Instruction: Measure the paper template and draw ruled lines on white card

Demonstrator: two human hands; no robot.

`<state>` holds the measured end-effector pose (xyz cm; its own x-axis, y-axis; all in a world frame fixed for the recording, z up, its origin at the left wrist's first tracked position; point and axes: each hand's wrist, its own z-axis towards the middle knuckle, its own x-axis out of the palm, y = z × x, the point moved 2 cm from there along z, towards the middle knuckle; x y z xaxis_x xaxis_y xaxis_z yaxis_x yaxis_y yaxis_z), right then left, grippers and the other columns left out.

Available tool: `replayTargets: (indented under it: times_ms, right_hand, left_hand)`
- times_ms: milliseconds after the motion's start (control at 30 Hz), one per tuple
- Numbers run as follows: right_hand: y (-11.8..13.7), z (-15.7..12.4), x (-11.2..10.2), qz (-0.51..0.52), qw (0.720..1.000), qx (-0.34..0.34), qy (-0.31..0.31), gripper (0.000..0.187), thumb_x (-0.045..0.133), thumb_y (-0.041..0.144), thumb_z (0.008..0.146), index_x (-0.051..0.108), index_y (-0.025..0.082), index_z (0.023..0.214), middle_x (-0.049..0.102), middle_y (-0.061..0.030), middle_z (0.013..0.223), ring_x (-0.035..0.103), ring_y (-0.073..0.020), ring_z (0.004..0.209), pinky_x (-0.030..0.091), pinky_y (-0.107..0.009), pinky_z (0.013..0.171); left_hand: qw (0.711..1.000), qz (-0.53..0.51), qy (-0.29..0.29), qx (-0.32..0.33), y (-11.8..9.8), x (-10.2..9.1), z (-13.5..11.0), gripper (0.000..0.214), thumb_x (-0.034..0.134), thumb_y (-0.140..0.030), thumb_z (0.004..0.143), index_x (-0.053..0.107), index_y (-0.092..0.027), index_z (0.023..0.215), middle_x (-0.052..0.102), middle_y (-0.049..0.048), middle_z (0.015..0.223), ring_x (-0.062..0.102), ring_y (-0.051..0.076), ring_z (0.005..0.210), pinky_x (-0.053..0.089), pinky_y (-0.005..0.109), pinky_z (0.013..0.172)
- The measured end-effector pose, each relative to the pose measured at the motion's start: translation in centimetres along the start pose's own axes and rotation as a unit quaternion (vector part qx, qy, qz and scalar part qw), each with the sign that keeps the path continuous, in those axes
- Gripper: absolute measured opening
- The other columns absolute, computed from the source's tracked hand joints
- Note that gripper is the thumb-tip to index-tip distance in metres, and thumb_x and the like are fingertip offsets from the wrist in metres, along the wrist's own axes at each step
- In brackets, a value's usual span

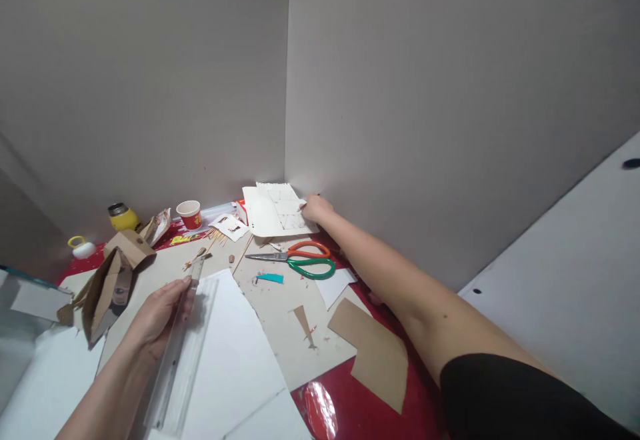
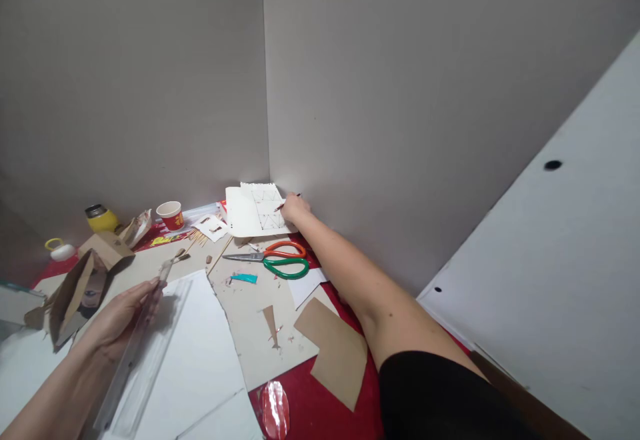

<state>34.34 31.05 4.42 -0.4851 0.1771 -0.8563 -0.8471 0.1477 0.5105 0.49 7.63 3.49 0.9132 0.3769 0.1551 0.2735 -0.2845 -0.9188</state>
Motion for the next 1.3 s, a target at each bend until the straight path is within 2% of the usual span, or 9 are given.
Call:
replayTargets:
  times_ms: [133, 300, 533, 667, 800, 967, 1067, 1167, 1300]
  right_hand:
    - [0.6, 1.1, 1.6, -0.019, 1.0, 0.013, 0.017, 0.036, 0.061, 0.035, 0.095, 0.058, 0.016, 0.126, 0.06, -0.0107, 0.126, 0.063, -0.0233, 0.106, 0.055, -0.044, 0.088]
    - [0.9, 1.9, 2.4, 0.037, 0.999, 0.01, -0.012, 0.037, 0.061, 0.035, 0.095, 0.058, 0.016, 0.126, 0.06, -0.0111, 0.126, 0.063, -0.0234, 0.106, 0.055, -0.044, 0.089]
    - [2.4, 1.5, 0.8, 0.228, 0.973, -0.044, -0.019, 0.036, 0.061, 0.034, 0.096, 0.058, 0.017, 0.127, 0.06, -0.0102, 0.127, 0.063, -0.0232, 0.106, 0.055, -0.044, 0.088]
    - [4.2, -1.0, -1.5, 0.351, 0.93, -0.112, 0.011, 0.035, 0.061, 0.032, 0.095, 0.057, 0.016, 0.126, 0.062, -0.0097, 0.122, 0.065, -0.0219, 0.102, 0.056, -0.042, 0.085]
    - [5.6, -5.6, -4.6, 0.446, 0.874, -0.188, 0.041, 0.046, 0.061, 0.015, 0.081, 0.055, 0.014, 0.127, 0.07, -0.0102, 0.108, 0.067, -0.0218, 0.093, 0.056, -0.039, 0.082]
    - [7.1, -11.4, -6.8, 0.527, 0.817, -0.208, 0.11, 0.049, 0.07, 0.02, 0.07, 0.062, 0.017, 0.118, 0.069, -0.01, 0.106, 0.067, -0.0215, 0.085, 0.054, -0.036, 0.074]
    - [7.5, -13.9, -5.0, 0.552, 0.796, -0.19, 0.157, 0.046, 0.071, 0.02, 0.069, 0.063, 0.018, 0.114, 0.07, -0.0078, 0.097, 0.066, -0.0212, 0.083, 0.053, -0.036, 0.072]
    - [7.2, -16.1, -1.3, 0.556, 0.776, -0.206, 0.217, 0.044, 0.07, 0.024, 0.073, 0.06, 0.02, 0.116, 0.069, -0.0066, 0.099, 0.066, -0.0196, 0.082, 0.052, -0.035, 0.075]
    - [5.9, -19.1, 3.5, 0.499, 0.797, -0.194, 0.28, 0.047, 0.069, 0.028, 0.076, 0.057, 0.02, 0.121, 0.069, -0.0074, 0.101, 0.066, -0.022, 0.09, 0.051, -0.035, 0.076]
  left_hand:
    - [1.0, -0.007, 0.01, -0.011, 0.5, -0.1, 0.1, 0.012, 0.06, -0.007, 0.088, 0.071, -0.009, 0.094, 0.069, 0.0047, 0.069, 0.061, 0.009, 0.047, 0.047, 0.016, 0.039]
    - [1.0, -0.014, 0.019, -0.016, 1.3, -0.2, 0.6, 0.022, 0.063, -0.001, 0.085, 0.069, -0.01, 0.104, 0.074, 0.0083, 0.083, 0.066, 0.01, 0.054, 0.054, 0.018, 0.046]
    - [0.999, -0.051, 0.019, -0.001, 1.2, -0.2, 0.9, 0.017, 0.063, 0.0, 0.084, 0.067, -0.012, 0.095, 0.075, 0.0076, 0.085, 0.067, 0.01, 0.055, 0.055, 0.017, 0.047]
    - [0.997, -0.078, 0.014, 0.022, -0.2, -0.2, 0.0, 0.02, 0.061, 0.001, 0.084, 0.069, -0.013, 0.097, 0.074, 0.0049, 0.081, 0.066, 0.008, 0.054, 0.055, 0.016, 0.047]
    - [0.994, -0.095, 0.021, 0.044, -1.6, -0.4, -1.3, 0.029, 0.066, 0.003, 0.078, 0.072, -0.013, 0.102, 0.074, 0.0055, 0.084, 0.068, 0.01, 0.057, 0.058, 0.019, 0.051]
    - [0.989, -0.091, 0.044, 0.11, -3.5, -0.5, -3.2, 0.034, 0.077, -0.003, 0.067, 0.075, -0.013, 0.1, 0.073, 0.004, 0.078, 0.068, 0.012, 0.063, 0.059, 0.021, 0.058]
    - [0.983, -0.077, 0.032, 0.161, -4.8, -0.8, -4.3, 0.036, 0.084, -0.011, 0.062, 0.077, -0.013, 0.098, 0.072, 0.0031, 0.074, 0.066, 0.012, 0.066, 0.057, 0.021, 0.062]
    - [0.978, -0.031, 0.0, 0.204, -6.0, -1.6, -5.3, 0.039, 0.089, -0.021, 0.056, 0.078, -0.014, 0.093, 0.071, 0.003, 0.076, 0.063, 0.011, 0.066, 0.053, 0.018, 0.059]
    - [0.961, 0.092, -0.056, 0.256, -7.0, -2.5, -6.4, 0.038, 0.088, -0.028, 0.054, 0.079, -0.014, 0.088, 0.071, 0.0037, 0.076, 0.059, 0.011, 0.062, 0.045, 0.016, 0.049]
